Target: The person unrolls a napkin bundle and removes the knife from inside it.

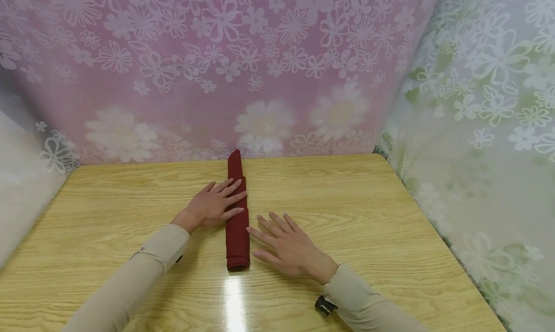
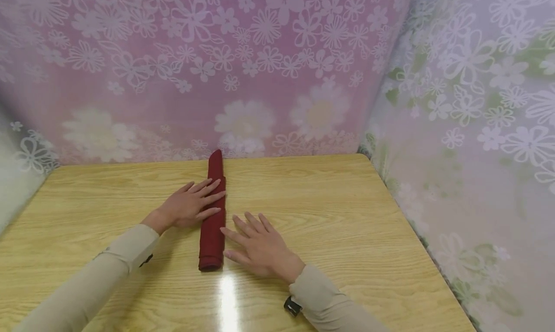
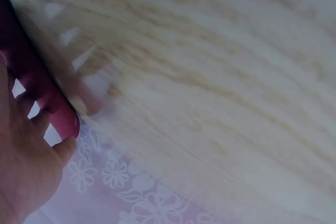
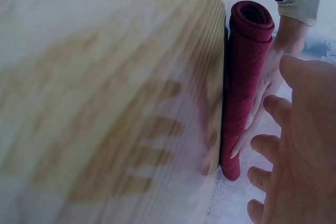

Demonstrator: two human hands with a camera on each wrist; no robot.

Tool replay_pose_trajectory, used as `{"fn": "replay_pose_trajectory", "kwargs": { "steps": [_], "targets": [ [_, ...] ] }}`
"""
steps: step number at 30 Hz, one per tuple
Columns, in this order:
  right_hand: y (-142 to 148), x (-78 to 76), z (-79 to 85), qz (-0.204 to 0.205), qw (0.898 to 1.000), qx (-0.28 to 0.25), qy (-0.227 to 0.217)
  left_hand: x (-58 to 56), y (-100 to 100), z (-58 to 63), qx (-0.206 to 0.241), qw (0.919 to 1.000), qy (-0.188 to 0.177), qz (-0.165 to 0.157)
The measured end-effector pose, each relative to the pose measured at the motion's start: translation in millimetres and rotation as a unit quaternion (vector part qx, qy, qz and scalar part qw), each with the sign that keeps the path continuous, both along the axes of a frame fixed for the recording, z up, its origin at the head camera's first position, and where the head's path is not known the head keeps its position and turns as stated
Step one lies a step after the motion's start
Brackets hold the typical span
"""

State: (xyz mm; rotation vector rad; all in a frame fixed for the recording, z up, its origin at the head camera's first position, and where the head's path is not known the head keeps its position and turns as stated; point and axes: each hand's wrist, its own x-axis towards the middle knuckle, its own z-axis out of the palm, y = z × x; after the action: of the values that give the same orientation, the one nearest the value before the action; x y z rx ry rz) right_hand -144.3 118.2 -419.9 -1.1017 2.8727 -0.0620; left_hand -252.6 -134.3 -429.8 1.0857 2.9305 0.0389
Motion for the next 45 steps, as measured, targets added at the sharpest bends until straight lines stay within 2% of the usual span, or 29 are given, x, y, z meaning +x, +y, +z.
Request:
{"fn": "replay_pose_trajectory", "kwargs": {
  "steps": [7,17,23,31,37,45],
  "targets": [
    [-5.1,3.9,2.4,0.011,1.0,-0.007,-0.006,-1.5,-1.1,-1.9,-0.017,0.9997,-0.018,0.005],
    [-13.4,8.3,5.2,0.016,1.0,-0.019,-0.012,-2.1,-2.9,-3.0,-0.036,0.9992,-0.015,-0.001],
    [-19.8,13.8,7.6,0.006,0.999,-0.05,-0.021,-2.5,-3.1,-6.9,-0.032,0.9993,-0.018,-0.003],
    [-29.8,18.6,13.7,-0.007,0.994,-0.106,-0.003,-2.8,-2.7,-0.9,-0.041,0.9991,-0.004,-0.011],
    [-36.4,18.7,13.5,0.001,0.993,-0.12,0.002,-4.4,-2.7,-2.3,-0.043,0.999,-0.008,-0.013],
    [-41.5,16.8,13.9,-0.01,0.992,-0.125,-0.006,-7.6,-3.6,-7.9,-0.039,0.999,-0.015,-0.014]
  ]
}}
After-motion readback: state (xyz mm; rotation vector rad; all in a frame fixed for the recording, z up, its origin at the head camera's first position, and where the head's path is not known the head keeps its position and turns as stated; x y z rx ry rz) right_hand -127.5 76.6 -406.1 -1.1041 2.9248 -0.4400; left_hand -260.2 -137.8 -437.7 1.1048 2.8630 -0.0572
